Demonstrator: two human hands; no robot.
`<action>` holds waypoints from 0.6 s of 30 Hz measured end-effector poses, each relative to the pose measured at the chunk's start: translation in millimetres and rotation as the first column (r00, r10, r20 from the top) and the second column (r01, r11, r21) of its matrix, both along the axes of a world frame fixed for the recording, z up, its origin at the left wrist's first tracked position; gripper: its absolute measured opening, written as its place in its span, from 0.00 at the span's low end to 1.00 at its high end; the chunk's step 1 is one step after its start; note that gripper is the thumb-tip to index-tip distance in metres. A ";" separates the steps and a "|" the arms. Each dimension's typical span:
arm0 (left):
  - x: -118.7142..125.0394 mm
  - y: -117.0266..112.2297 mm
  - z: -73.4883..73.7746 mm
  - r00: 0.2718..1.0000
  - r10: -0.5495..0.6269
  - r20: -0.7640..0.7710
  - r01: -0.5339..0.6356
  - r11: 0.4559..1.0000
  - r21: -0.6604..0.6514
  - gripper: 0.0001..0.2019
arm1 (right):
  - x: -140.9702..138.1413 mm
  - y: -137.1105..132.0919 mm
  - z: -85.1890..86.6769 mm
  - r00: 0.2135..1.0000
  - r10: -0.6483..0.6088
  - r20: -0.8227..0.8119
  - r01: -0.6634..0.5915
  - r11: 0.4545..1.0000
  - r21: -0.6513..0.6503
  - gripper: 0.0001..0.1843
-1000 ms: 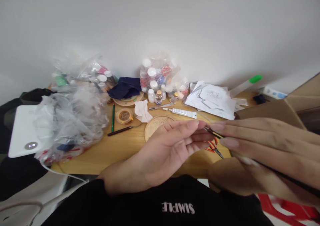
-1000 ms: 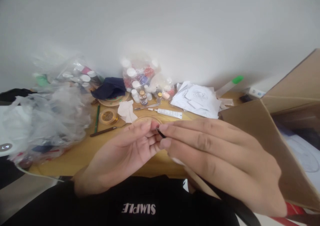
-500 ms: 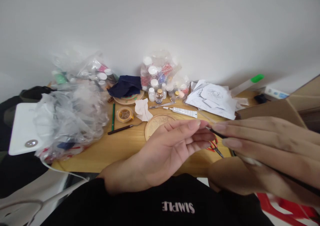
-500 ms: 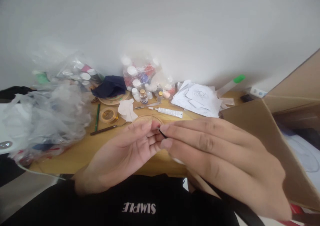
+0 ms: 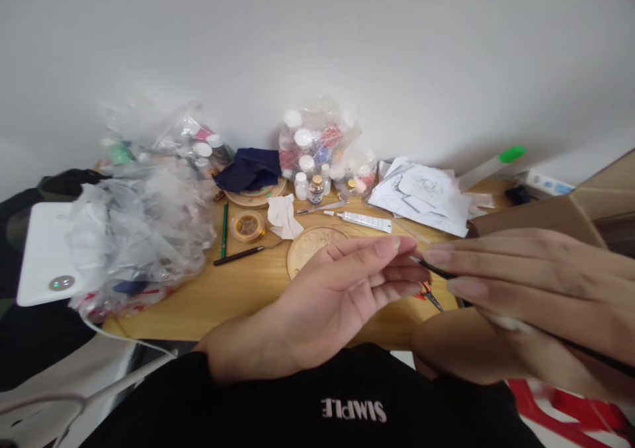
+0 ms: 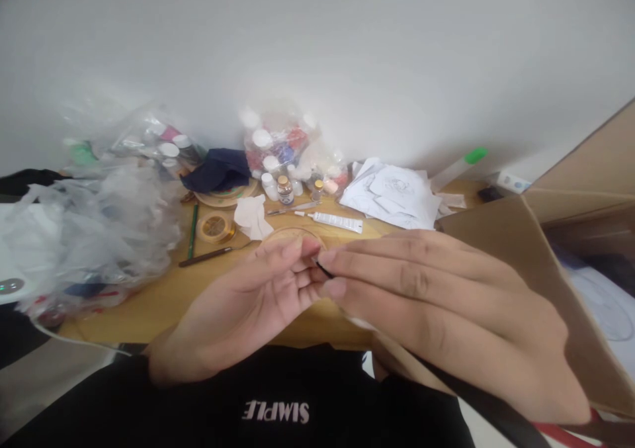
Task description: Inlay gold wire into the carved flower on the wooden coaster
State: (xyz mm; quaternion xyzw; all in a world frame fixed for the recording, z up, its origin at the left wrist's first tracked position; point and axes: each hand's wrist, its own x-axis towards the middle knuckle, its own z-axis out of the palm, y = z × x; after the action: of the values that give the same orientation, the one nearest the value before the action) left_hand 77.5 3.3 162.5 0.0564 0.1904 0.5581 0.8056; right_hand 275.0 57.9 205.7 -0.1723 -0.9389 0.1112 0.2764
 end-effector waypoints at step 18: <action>-1.6 -1.7 2.1 1.000 -0.013 0.008 0.013 1.000 -0.003 0.03 | 0.5 -2.1 4.1 0.998 -0.037 0.060 0.039 0.999 -0.030 0.22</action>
State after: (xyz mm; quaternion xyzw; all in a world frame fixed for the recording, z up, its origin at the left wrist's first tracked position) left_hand 75.9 1.7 164.6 0.0538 0.1876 0.5530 0.8100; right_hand 275.5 55.8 209.8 -0.1975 -0.9414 0.1156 0.2477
